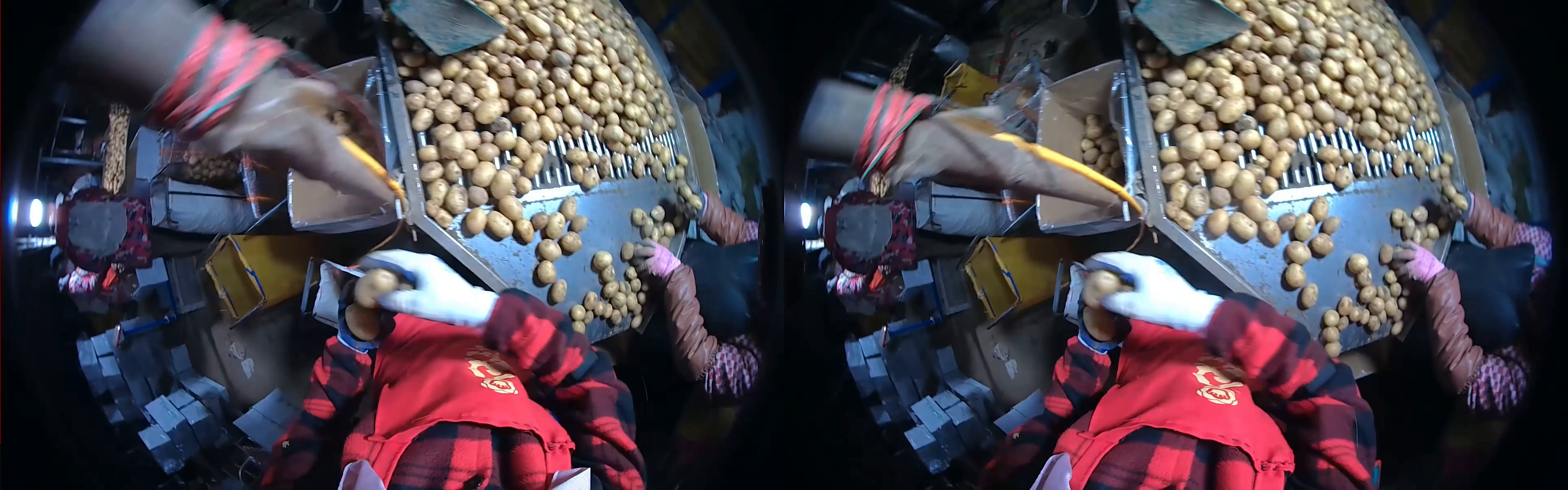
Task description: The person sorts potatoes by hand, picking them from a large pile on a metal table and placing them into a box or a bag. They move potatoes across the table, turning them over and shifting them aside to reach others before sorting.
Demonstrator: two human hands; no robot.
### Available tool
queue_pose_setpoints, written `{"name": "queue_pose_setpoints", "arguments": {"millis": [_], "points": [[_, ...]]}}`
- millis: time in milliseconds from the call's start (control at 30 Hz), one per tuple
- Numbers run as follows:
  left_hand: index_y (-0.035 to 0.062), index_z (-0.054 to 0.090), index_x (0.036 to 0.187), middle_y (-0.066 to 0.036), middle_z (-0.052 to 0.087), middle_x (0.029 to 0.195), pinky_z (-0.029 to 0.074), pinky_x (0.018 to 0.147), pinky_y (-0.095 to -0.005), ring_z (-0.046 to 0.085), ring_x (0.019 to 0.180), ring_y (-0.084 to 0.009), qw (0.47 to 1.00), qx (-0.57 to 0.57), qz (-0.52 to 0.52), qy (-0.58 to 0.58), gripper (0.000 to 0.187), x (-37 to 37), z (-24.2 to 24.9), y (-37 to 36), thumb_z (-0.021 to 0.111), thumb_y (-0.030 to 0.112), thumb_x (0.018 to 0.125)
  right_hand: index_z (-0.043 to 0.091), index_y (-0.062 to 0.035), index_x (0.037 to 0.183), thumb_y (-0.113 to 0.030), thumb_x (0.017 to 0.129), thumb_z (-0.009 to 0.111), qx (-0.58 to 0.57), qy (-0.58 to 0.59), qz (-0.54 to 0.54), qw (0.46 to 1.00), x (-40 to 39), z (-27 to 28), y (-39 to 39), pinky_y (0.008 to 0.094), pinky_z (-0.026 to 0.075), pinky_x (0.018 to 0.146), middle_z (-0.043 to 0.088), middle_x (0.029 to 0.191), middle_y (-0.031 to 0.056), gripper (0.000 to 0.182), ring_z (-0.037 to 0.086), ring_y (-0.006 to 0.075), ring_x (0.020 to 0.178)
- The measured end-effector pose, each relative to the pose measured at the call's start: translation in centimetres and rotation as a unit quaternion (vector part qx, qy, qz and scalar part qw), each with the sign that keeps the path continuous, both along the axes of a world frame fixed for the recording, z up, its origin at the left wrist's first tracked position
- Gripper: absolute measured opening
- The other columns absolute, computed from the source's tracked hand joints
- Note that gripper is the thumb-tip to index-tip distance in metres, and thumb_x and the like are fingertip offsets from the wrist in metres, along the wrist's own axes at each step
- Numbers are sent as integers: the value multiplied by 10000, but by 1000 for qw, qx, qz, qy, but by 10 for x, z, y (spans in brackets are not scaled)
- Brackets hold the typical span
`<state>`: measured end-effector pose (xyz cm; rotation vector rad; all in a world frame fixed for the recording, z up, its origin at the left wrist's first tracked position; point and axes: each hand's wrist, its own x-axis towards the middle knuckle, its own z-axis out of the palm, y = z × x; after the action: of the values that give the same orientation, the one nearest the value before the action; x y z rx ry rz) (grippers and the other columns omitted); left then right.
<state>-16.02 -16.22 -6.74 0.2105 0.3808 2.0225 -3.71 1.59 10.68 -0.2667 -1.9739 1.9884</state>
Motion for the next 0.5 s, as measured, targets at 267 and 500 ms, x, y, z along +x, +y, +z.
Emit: {"name": "queue_pose_setpoints", "arguments": {"millis": [267, 500], "points": [[218, 511, 1451, -47, 516, 1496, 473, 999, -586, 490, 1370, -285, 944, 20, -114, -308, 655, -13, 82, -23, 467, 644, 956, 628, -57, 1224, -85, 778, 686, 427, 42, -210, 879, -163, -25, 34, 484, 504, 861, 645, 1228, 169, 451, 652, 373, 969], [54, 486, 1312, -118, 531, 1291, 434, 1046, -392, 519, 1206, -226, 991, -15, 126, -38, 366, -53, -55, -39, 501, 299, 1041, 593, -115, 1276, -336, 762, 715, 456, 1, 8, 890, -71, -7, -45, 564, 403, 1010, 540, 1355, 183, 572, 527, 383, 1229]]}}
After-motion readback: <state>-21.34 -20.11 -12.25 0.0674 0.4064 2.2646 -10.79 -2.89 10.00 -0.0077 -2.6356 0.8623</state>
